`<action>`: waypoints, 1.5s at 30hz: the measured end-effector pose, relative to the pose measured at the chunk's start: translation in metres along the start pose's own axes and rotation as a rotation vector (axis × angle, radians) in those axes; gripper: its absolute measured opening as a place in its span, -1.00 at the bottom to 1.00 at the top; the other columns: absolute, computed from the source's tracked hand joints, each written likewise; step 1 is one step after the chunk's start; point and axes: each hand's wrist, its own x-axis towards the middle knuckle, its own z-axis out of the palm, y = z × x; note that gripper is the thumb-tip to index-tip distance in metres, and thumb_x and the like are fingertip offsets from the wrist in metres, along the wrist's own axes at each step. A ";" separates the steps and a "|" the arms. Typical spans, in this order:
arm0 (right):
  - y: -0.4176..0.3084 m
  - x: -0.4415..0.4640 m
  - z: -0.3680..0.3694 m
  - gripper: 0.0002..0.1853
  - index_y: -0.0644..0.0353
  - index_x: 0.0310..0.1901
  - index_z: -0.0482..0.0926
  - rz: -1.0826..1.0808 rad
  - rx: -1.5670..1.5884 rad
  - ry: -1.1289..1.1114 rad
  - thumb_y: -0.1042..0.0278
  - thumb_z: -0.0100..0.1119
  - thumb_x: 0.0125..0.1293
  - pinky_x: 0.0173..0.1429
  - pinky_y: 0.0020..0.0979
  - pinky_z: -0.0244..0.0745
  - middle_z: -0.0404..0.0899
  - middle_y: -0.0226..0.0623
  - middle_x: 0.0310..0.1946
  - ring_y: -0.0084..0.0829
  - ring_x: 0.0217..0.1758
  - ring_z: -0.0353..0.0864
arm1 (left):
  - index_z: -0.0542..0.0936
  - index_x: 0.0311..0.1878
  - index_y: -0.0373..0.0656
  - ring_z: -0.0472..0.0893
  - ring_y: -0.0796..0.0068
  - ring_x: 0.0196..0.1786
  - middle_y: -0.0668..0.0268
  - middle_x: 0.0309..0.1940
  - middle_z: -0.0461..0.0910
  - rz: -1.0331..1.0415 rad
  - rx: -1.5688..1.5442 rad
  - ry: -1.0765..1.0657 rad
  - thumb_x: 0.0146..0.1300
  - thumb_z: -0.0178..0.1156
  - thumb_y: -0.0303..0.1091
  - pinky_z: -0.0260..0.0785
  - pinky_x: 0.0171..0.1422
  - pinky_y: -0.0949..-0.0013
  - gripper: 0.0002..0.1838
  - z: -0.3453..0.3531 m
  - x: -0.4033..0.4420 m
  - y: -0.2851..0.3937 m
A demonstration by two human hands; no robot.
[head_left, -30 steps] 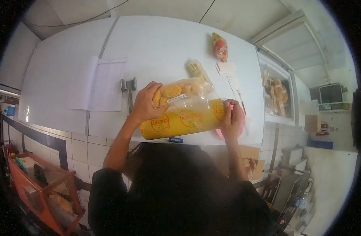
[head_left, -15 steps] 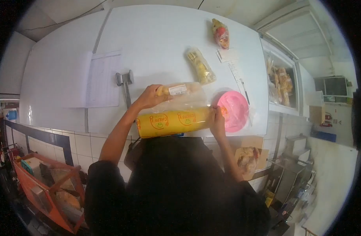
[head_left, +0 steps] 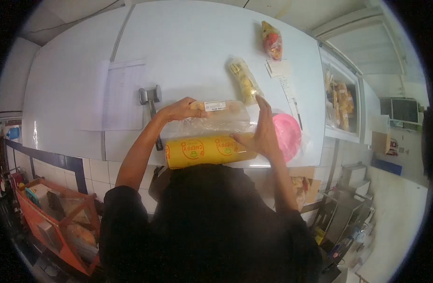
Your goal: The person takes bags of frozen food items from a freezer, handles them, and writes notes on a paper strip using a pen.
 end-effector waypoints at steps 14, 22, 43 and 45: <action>0.042 0.088 0.069 -0.51 0.29 0.05 0.49 -0.241 -0.110 -0.650 0.48 0.35 0.03 -0.01 0.03 0.58 0.67 0.06 -0.25 0.15 -0.13 0.69 | 0.65 0.06 -0.28 0.73 0.18 -0.17 0.09 -0.21 0.74 0.346 0.629 -0.080 0.06 0.55 0.19 0.56 -0.02 0.17 -0.26 -0.011 0.036 -0.011; 0.028 0.065 0.076 -0.49 0.24 -0.09 0.42 -0.274 -0.321 -0.490 0.41 0.51 -0.06 -0.03 -0.02 0.59 0.62 -0.05 -0.19 0.03 -0.10 0.67 | 0.56 -0.08 -0.22 0.70 -0.04 -0.02 0.01 -0.15 0.67 0.310 1.001 0.184 0.08 0.40 -0.45 0.60 -0.03 -0.02 -0.67 0.029 0.027 0.005; 0.016 0.011 0.079 -0.47 0.28 0.01 0.44 -0.201 -0.227 -0.644 0.35 0.49 0.04 -0.01 -0.03 0.61 0.60 -0.02 -0.16 0.02 -0.08 0.69 | 0.52 0.04 -0.28 0.67 -0.13 0.01 -0.02 -0.06 0.66 0.195 0.781 -0.126 -0.05 0.47 -0.06 0.55 0.11 -0.02 -0.35 0.035 0.005 0.002; 0.008 0.003 0.076 -0.81 0.21 -0.07 0.44 -0.202 -0.351 -0.533 0.46 0.14 0.30 0.01 -0.11 0.63 0.61 -0.15 -0.17 -0.08 -0.07 0.69 | 0.54 0.02 -0.24 0.67 -0.16 0.04 -0.02 -0.07 0.68 0.022 0.786 -0.270 -0.02 0.47 0.00 0.54 0.14 -0.02 -0.36 0.038 0.004 0.012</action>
